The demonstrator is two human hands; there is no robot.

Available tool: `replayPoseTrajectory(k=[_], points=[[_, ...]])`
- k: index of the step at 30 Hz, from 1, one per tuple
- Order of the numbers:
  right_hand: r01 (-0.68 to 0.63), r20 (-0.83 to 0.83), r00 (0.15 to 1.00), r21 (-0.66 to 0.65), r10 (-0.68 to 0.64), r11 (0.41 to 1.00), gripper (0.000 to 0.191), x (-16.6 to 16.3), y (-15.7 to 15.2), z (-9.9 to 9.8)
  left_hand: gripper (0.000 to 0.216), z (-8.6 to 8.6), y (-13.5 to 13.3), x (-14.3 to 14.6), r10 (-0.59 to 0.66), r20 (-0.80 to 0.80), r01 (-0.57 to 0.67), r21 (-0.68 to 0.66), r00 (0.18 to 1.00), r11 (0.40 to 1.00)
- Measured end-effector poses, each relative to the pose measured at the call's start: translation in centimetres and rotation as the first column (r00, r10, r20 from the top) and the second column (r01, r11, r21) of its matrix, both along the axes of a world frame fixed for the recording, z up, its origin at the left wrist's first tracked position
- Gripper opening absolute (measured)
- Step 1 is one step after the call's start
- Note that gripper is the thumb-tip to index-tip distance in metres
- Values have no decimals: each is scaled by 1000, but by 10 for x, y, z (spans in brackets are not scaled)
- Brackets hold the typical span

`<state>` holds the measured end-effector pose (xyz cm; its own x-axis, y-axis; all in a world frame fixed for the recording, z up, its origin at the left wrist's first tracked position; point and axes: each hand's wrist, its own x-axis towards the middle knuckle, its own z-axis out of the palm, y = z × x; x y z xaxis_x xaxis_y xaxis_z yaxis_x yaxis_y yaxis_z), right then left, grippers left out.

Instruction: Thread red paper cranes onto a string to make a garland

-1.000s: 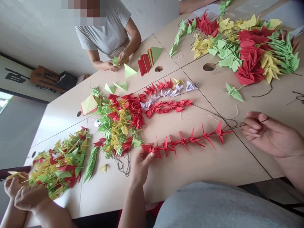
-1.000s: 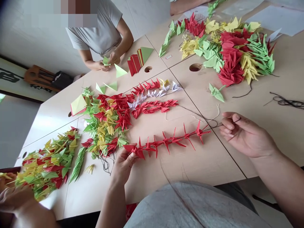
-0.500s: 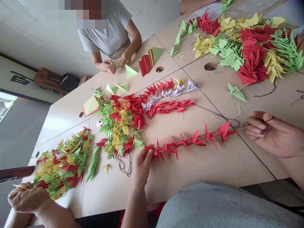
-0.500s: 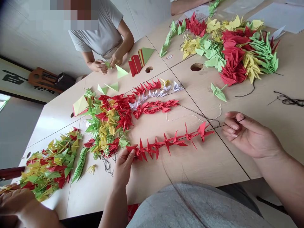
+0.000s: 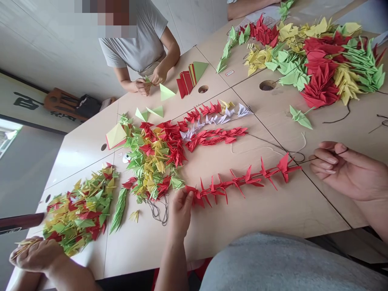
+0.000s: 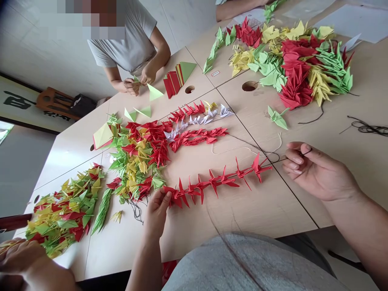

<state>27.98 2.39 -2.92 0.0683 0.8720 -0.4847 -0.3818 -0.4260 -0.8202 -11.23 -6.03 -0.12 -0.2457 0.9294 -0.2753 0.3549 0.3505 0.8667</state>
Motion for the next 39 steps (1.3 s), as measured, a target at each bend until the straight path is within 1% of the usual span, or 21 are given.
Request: replayPoseTrajectory(k=[2,6,8,13,16,18,21,23,26,29,31,33,37,39], points=[[9,-38,999,3,-9,1000,15,0,-1,-1,24,-1,-1,-1,26,42,-25,-20,999,999],[43,-130,991,-9,-43,999,29,-1,-3,-1,22,-2,-2,1,47,84,-44,-26,995,999],[58,-149,987,-22,-60,998,31,-1,-3,0,22,-2,-1,3,46,97,-45,-17,994,999],[59,-154,986,-31,-63,998,24,-2,-3,2,28,-2,1,6,12,123,-9,-28,992,1000],[59,-146,987,-35,-64,998,20,-4,-2,4,36,-3,-1,5,22,142,-16,-44,990,999],[61,-143,988,-30,-65,998,19,-4,-2,4,39,-4,-3,5,31,86,-30,-21,996,999],[53,-142,988,-20,-56,998,19,-4,-2,4,42,-3,-6,7,31,-81,-25,75,996,997],[46,-141,989,-15,-48,999,17,-4,-2,3,45,-2,-7,10,-1,-214,30,132,977,991],[49,-147,988,-16,-51,999,17,-4,-2,2,40,2,-8,15,-116,-381,173,120,917,978],[56,-164,985,-24,-59,998,19,-5,-1,2,34,3,-9,17,-206,-443,268,82,873,960],[59,-172,983,-23,-62,998,18,-5,-1,3,37,1,-9,17,-225,-481,308,100,847,946],[60,-175,983,-17,-62,998,16,-5,-1,3,36,-1,-9,16,-218,-519,327,128,826,936],[70,-193,979,-17,-72,997,14,-4,-3,2,18,-6,-7,15,-162,-570,312,176,805,934],[80,-210,974,-30,-85,996,15,-4,-3,1,15,-9,-6,14,-136,-588,305,199,798,931]])
